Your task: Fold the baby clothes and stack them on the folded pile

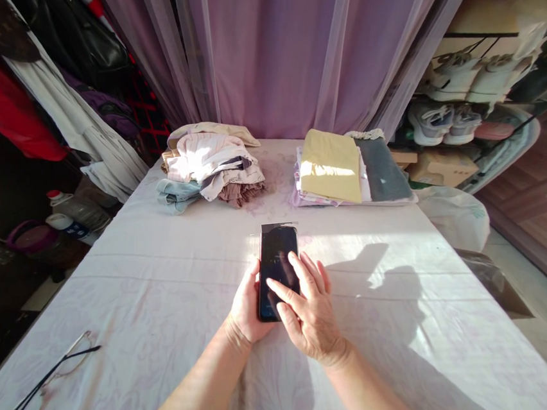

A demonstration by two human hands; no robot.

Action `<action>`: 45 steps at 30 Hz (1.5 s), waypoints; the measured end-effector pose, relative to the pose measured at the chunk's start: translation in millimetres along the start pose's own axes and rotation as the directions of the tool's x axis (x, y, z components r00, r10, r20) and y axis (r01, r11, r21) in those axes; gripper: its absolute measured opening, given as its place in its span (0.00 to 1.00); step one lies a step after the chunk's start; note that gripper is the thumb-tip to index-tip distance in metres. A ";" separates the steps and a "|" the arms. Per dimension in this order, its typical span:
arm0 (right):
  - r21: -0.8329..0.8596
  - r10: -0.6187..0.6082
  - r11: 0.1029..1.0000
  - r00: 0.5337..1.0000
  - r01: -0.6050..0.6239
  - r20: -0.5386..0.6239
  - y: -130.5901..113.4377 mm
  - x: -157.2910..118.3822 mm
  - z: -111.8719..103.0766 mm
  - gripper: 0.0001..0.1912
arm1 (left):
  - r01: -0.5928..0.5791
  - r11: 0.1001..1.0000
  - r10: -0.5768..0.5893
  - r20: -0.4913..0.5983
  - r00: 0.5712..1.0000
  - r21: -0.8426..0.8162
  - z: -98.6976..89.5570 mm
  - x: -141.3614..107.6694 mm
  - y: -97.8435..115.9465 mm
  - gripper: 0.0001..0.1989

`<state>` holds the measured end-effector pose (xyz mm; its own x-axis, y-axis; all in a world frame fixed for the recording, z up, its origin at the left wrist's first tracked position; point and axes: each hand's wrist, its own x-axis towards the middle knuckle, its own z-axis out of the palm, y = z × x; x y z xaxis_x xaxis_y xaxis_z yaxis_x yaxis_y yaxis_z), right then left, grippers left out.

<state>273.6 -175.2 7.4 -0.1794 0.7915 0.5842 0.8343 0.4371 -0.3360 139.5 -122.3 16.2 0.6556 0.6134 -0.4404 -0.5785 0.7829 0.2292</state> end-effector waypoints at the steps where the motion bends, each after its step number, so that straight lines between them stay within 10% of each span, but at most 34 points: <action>1: 0.003 0.002 1.000 1.000 -0.002 -0.002 -0.2 0.0 0.2 0.21 | -0.002 1.000 0.002 0.000 1.000 -0.003 0.1 -0.1 0.0 0.30; 45: 0.093 0.067 0.995 0.973 -0.047 -0.219 16.3 -2.2 -7.2 0.18 | -0.016 0.998 0.023 0.118 0.993 -0.062 3.1 -1.9 1.8 0.34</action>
<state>291.3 -172.9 5.9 -0.0046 0.7061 0.7081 0.7895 0.4372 -0.4308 138.7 -121.8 20.2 0.6950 0.6392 -0.3292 -0.6178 0.7651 0.1814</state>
